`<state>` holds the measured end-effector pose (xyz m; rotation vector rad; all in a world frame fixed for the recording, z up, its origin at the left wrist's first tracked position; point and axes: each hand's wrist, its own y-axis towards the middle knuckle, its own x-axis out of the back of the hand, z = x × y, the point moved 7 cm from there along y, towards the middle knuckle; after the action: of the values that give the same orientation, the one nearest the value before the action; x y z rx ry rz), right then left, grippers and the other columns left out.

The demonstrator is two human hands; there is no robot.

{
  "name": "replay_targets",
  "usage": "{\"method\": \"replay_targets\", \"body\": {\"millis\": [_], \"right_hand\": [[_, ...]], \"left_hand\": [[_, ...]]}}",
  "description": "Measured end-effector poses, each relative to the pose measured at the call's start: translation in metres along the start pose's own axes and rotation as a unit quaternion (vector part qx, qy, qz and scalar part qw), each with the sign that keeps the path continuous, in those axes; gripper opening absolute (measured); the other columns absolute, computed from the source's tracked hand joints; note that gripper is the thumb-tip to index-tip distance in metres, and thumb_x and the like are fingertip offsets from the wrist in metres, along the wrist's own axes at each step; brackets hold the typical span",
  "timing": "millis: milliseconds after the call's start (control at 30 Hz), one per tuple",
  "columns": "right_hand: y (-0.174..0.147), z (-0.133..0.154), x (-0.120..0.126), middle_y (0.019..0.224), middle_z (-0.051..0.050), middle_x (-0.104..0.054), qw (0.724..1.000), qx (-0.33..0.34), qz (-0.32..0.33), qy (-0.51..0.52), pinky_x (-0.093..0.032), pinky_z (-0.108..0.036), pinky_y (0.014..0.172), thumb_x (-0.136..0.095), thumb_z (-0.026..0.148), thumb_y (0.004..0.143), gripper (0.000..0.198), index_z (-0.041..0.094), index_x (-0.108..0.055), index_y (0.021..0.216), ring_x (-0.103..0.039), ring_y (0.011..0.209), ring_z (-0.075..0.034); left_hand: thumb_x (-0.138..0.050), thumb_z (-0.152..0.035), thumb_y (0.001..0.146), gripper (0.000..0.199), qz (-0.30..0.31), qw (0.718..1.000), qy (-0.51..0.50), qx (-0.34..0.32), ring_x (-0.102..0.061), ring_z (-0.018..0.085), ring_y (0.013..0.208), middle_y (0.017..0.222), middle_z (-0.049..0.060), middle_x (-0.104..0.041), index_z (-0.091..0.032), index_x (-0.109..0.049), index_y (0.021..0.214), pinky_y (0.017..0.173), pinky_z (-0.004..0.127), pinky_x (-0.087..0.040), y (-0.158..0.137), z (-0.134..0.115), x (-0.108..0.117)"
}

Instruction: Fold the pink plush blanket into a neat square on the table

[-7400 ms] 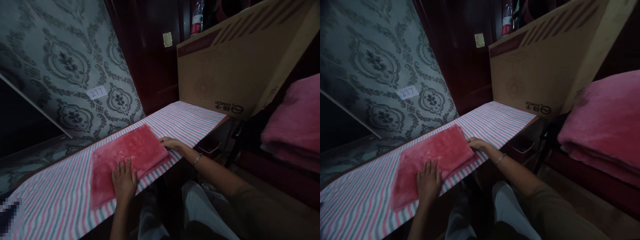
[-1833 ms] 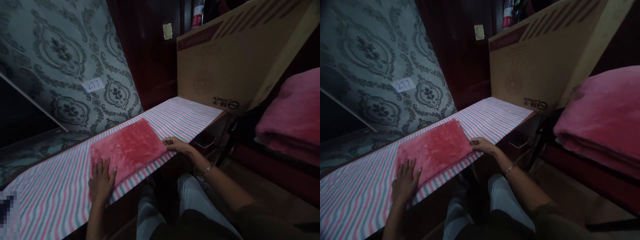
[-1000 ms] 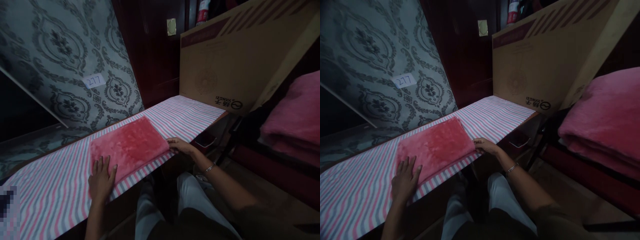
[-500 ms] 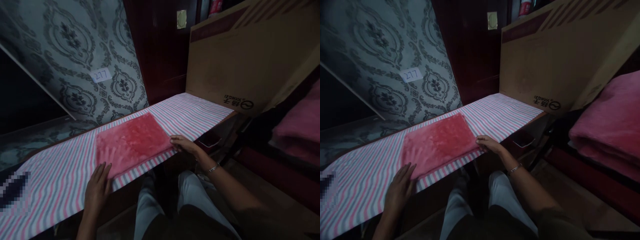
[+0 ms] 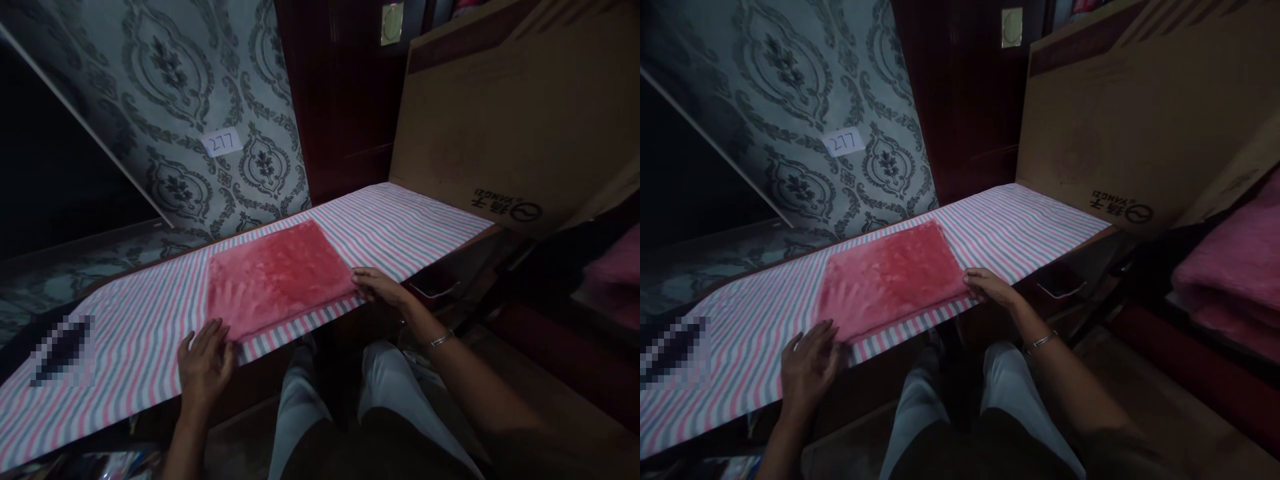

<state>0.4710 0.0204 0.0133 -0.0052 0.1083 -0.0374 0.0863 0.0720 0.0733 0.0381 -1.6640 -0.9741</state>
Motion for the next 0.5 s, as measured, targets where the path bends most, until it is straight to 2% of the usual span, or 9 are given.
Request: {"method": "replay_targets", "body": {"millis": [67, 133, 267, 400, 500], "right_hand": [[0.000, 0.001, -0.001, 0.049, 0.008, -0.052, 1.000, 0.000, 0.008, -0.008, -0.024, -0.019, 0.037, -0.070, 0.054, 0.075, 0.039, 0.021, -0.049, 0.078, -0.038, 0.036, -0.005], [0.000, 0.002, -0.002, 0.049, 0.008, -0.053, 1.000, 0.001, 0.014, -0.020, -0.025, -0.019, 0.037, -0.070, 0.057, 0.075, 0.042, 0.021, -0.049, 0.078, -0.039, 0.036, -0.005], [0.001, 0.002, -0.002, 0.049, 0.008, -0.052, 0.999, 0.003, 0.015, -0.038, -0.025, -0.018, 0.037, -0.071, 0.060, 0.073, 0.045, 0.021, -0.048, 0.077, -0.040, 0.036, -0.005], [0.001, 0.004, -0.003, 0.049, 0.008, -0.052, 0.999, 0.005, 0.012, -0.037, -0.025, -0.018, 0.037, -0.071, 0.058, 0.073, 0.044, 0.021, -0.048, 0.074, -0.038, 0.035, -0.004], [0.001, 0.004, -0.003, 0.049, 0.008, -0.051, 0.999, 0.005, 0.004, -0.032, -0.025, -0.018, 0.037, -0.070, 0.056, 0.074, 0.041, 0.021, -0.049, 0.074, -0.037, 0.036, -0.004]], "left_hand": [[-0.042, -0.037, 0.092, 0.037, 0.002, 1.000, 0.003, -0.018, -0.062, 0.025, 0.121, 0.122, 0.013, -0.071, -0.019, -0.069, 0.109, 0.113, 0.047, -0.034, 0.008, -0.021, 0.005], [-0.043, -0.036, 0.092, 0.040, 0.028, 0.999, -0.003, -0.043, -0.056, 0.024, 0.128, 0.131, 0.011, -0.067, -0.020, -0.066, 0.121, 0.116, 0.047, -0.030, 0.018, -0.047, 0.001], [-0.048, -0.036, 0.091, 0.054, 0.093, 0.991, -0.004, -0.098, -0.038, 0.028, 0.144, 0.152, 0.011, -0.047, -0.022, -0.051, 0.143, 0.119, 0.052, -0.022, 0.034, -0.093, -0.027], [-0.048, -0.032, 0.092, 0.054, 0.111, 0.988, 0.009, -0.104, -0.033, 0.031, 0.146, 0.156, 0.011, -0.041, -0.024, -0.049, 0.145, 0.118, 0.056, -0.022, 0.032, -0.102, -0.053], [-0.044, -0.030, 0.094, 0.051, 0.099, 0.989, 0.001, -0.106, -0.035, 0.030, 0.145, 0.154, 0.011, -0.043, -0.023, -0.050, 0.144, 0.118, 0.053, -0.024, 0.026, -0.098, -0.057]]}}
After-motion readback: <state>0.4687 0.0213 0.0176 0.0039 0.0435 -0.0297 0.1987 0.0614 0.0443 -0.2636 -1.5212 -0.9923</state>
